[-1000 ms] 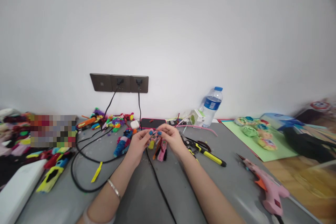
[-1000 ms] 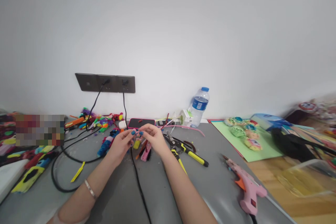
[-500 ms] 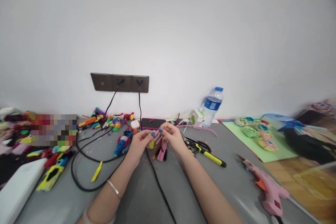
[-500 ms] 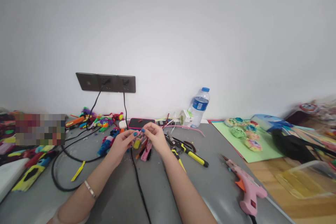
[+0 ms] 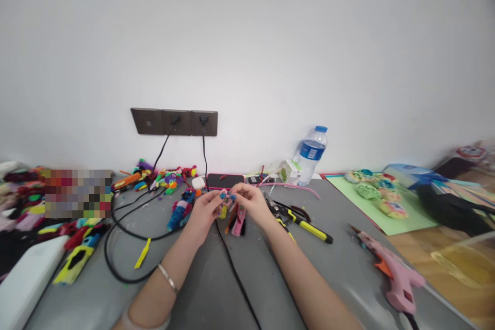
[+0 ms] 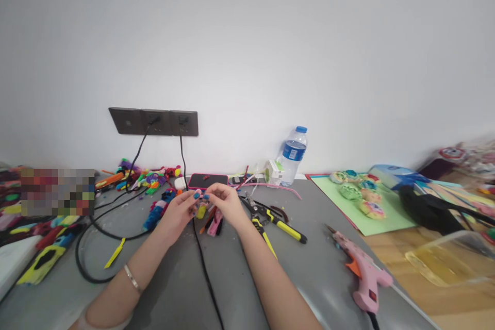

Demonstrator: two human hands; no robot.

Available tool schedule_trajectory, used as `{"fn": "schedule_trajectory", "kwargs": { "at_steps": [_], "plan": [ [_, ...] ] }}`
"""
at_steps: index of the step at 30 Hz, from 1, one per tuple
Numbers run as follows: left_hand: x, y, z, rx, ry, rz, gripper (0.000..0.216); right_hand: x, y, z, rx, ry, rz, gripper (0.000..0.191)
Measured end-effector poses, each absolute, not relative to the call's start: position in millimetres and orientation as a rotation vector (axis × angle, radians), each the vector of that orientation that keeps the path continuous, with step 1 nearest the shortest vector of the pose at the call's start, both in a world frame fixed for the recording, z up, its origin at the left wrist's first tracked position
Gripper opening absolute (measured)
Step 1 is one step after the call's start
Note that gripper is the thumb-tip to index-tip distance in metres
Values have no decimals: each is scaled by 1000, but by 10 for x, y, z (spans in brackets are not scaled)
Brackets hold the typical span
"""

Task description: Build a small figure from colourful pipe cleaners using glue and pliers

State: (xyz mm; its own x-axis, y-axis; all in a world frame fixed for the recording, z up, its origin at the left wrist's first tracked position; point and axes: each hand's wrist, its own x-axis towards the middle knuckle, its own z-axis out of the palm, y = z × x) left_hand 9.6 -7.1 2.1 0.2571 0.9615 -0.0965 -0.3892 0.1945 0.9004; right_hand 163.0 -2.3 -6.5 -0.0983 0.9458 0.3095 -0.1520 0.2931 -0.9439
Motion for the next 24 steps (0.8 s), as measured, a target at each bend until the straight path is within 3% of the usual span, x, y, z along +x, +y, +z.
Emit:
{"fn": "schedule_trajectory", "kwargs": {
  "at_steps": [8, 24],
  "plan": [
    [99, -127, 98, 1320, 810, 1057, 32, 1672, -23, -62, -854, -1283, 1120, 29],
    [124, -91, -8, 879, 801, 1107, 38, 1628, -55, -31, -742, -1336, 1197, 26]
  ]
}}
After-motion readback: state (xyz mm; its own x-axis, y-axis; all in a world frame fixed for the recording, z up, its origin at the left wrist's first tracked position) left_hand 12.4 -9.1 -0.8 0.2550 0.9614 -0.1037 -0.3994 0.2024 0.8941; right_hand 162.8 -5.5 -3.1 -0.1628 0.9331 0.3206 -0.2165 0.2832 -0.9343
